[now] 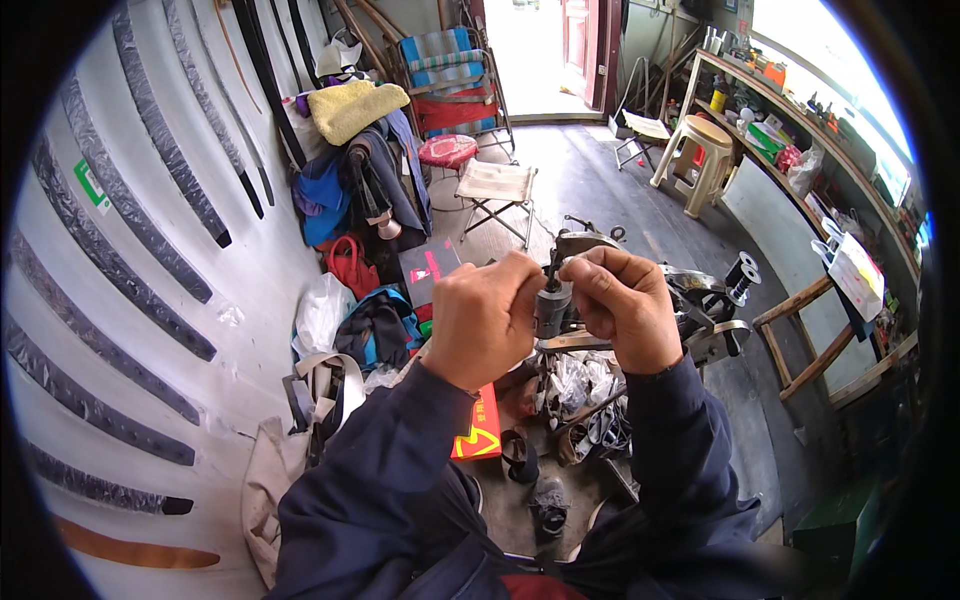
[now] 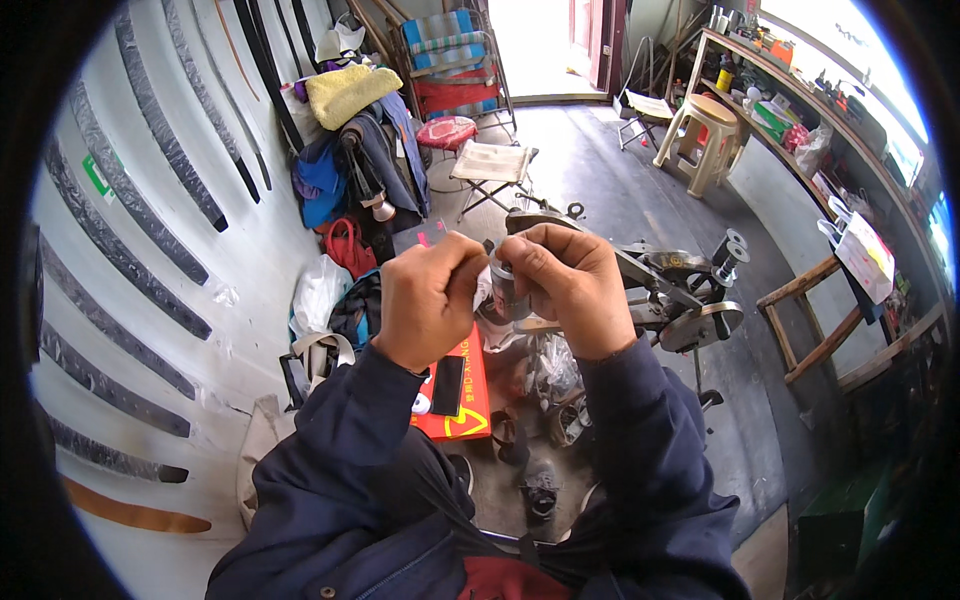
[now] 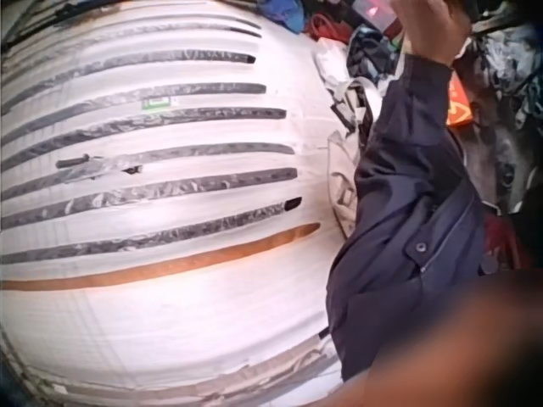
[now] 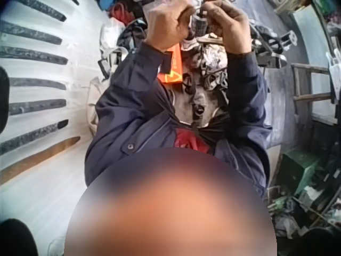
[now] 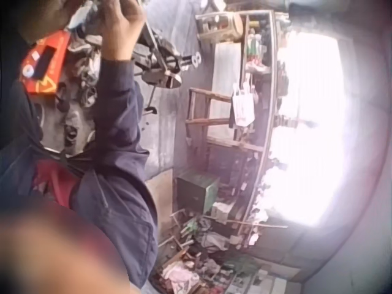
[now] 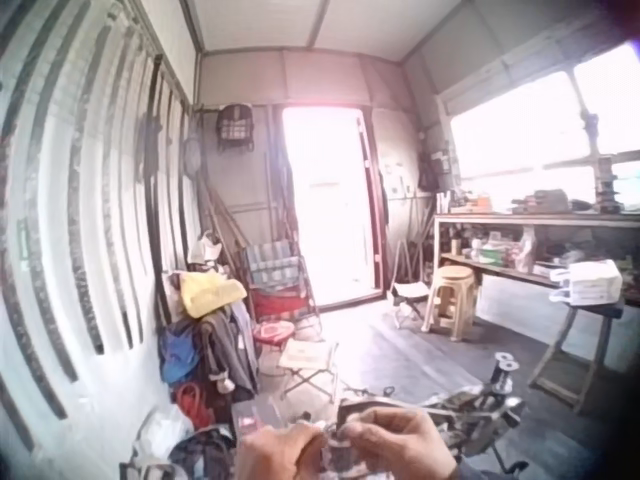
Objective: The person prepares a sewing machine by threading it, then sews a grey shoe using the machine. The person handles the shoe and the machine throughout the task.
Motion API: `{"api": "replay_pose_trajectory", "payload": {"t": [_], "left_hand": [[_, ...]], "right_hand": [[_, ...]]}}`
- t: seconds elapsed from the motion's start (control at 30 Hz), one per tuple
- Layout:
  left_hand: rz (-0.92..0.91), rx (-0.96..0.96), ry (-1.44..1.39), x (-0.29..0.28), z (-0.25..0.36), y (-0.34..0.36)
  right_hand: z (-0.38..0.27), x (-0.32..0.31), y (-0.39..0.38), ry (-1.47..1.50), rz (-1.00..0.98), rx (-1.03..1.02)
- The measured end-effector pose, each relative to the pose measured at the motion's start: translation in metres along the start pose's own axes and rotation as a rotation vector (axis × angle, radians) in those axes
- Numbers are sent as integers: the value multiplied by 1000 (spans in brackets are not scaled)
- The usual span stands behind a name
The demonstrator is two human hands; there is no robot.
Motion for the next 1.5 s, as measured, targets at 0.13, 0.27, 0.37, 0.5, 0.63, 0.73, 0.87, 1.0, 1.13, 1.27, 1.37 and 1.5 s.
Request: {"api": "replay_pose_trajectory", "payload": {"t": [0.13,0.27,0.37,0.5,0.63,0.73,0.87,1.0,1.13,1.27,1.37,1.5], "left_hand": [[-80,45,-6,8,12,-2],[-82,-59,-78,5,4,3],[-166,-174,-137,8,-10,5],[-246,-159,-125,13,-15,11],[-280,-382,-371,17,-30,7],[-130,-600,-858,15,-39,-5],[-169,-562,-841,25,-31,-11],[-57,-565,-879,27,-32,-16],[-45,-556,-782,25,-37,-16],[-15,-490,-667,22,-36,-15],[25,-423,-591,19,-31,-12],[49,-286,-435,10,-20,-7]], "right_hand": [[-5,2,4,-102,23,-153],[-22,7,-4,-555,107,-447],[-33,16,-10,-805,97,-634],[-32,18,-12,-881,65,-626],[-20,11,-8,-635,54,-445],[-10,6,-5,-365,41,-308],[-2,-2,-4,-174,46,-196],[1,-2,-3,-106,35,-166],[-2,-3,-4,-194,75,-212],[-6,-1,-5,-255,112,-283],[-7,-2,-5,-309,131,-282],[-8,-4,-6,-369,141,-265]]}}
Point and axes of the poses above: each hand's wrist, its own y-axis towards the middle knuckle, its own x-axis out of the palm, z = x × y, the point moved 9 cm from there along y, towards the middle knuckle, and after that the axes turned 7 degrees about -y, right-handed, at the moved point
